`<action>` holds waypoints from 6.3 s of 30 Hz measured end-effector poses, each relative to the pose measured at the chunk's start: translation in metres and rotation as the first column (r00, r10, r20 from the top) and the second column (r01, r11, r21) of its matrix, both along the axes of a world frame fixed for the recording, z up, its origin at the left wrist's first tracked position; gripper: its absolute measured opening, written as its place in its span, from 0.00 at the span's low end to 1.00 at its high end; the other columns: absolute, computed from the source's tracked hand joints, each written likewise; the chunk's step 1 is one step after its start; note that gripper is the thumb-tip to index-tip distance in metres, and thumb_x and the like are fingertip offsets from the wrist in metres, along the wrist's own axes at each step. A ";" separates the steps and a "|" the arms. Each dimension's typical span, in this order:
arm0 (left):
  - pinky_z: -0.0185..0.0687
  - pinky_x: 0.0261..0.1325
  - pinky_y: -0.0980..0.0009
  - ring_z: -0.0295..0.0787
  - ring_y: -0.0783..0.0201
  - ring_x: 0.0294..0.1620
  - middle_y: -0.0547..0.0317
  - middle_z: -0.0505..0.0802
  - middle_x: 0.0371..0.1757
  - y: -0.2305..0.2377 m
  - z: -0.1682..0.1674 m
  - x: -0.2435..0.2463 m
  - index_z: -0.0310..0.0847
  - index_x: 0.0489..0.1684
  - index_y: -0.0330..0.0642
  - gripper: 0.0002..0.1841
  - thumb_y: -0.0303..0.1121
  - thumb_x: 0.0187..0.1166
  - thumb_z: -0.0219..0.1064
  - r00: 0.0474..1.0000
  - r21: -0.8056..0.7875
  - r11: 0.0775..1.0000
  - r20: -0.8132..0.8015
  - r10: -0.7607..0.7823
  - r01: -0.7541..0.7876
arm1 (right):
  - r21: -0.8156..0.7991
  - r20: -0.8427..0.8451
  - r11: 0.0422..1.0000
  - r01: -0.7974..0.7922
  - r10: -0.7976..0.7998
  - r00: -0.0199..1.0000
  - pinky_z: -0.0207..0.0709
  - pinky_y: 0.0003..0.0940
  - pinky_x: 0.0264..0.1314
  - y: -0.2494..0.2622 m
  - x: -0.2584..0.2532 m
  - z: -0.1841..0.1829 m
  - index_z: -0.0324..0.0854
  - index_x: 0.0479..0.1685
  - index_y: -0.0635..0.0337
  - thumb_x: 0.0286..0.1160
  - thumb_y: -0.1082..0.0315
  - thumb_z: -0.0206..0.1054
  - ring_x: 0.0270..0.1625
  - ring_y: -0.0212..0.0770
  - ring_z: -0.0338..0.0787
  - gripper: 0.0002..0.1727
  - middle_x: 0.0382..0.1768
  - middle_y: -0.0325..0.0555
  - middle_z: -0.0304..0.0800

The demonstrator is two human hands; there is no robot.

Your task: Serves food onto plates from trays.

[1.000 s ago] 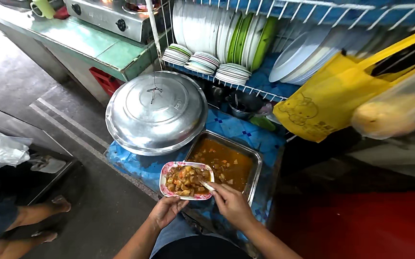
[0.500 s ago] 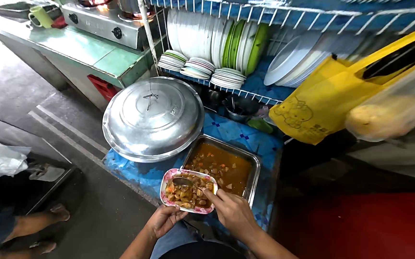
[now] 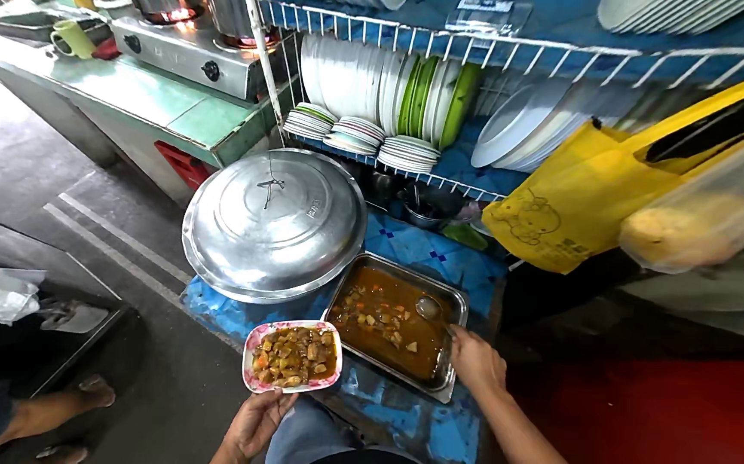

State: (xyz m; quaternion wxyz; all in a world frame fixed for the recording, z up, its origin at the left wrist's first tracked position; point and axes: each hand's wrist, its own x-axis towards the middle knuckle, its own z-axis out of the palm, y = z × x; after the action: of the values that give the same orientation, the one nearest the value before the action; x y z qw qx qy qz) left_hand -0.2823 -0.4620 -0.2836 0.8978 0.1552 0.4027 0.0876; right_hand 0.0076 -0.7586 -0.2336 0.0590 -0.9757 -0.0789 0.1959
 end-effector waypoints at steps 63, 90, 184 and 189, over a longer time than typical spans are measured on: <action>0.89 0.63 0.53 0.94 0.46 0.55 0.37 0.92 0.55 -0.022 0.012 0.045 0.69 0.62 0.32 0.17 0.13 0.76 0.53 0.985 -0.039 0.987 0.089 -0.150 0.154 | 0.679 0.122 0.653 -0.336 0.350 0.929 0.87 0.42 0.63 0.056 -0.082 0.030 0.89 0.67 0.51 0.84 0.64 0.58 0.56 0.39 0.95 0.20 0.55 0.44 0.96; 0.91 0.61 0.53 0.95 0.45 0.51 0.34 0.93 0.51 -0.017 0.001 0.020 0.71 0.58 0.32 0.15 0.14 0.75 0.53 0.997 -0.068 0.996 0.066 -0.050 0.054 | 0.097 0.022 0.977 -0.190 0.189 0.982 0.81 0.64 0.60 0.053 0.015 0.012 0.81 0.77 0.51 0.89 0.69 0.54 0.61 0.63 0.91 0.22 0.63 0.58 0.90; 0.92 0.60 0.57 0.96 0.45 0.49 0.33 0.93 0.49 0.009 0.000 -0.016 0.75 0.51 0.27 0.12 0.18 0.74 0.52 0.990 -0.036 0.992 0.066 0.123 -0.121 | 0.010 -0.250 0.999 -0.051 0.051 0.967 0.81 0.60 0.66 0.019 -0.087 0.002 0.69 0.84 0.56 0.91 0.66 0.48 0.64 0.62 0.90 0.24 0.66 0.62 0.87; 0.93 0.59 0.58 0.97 0.46 0.49 0.34 0.94 0.49 0.013 0.004 -0.021 0.75 0.51 0.28 0.12 0.18 0.76 0.50 0.990 -0.026 0.991 0.041 0.134 -0.133 | 0.154 -0.230 0.980 -0.128 0.162 0.960 0.82 0.59 0.67 0.064 -0.091 -0.019 0.67 0.86 0.55 0.91 0.66 0.48 0.65 0.61 0.90 0.25 0.69 0.61 0.85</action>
State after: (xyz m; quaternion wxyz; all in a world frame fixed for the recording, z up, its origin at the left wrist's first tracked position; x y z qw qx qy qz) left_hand -0.3030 -0.4490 -0.2796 0.9001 0.1155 0.3939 0.1461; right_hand -0.0835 -0.6950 -0.2523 0.1206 -0.9297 -0.1559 0.3110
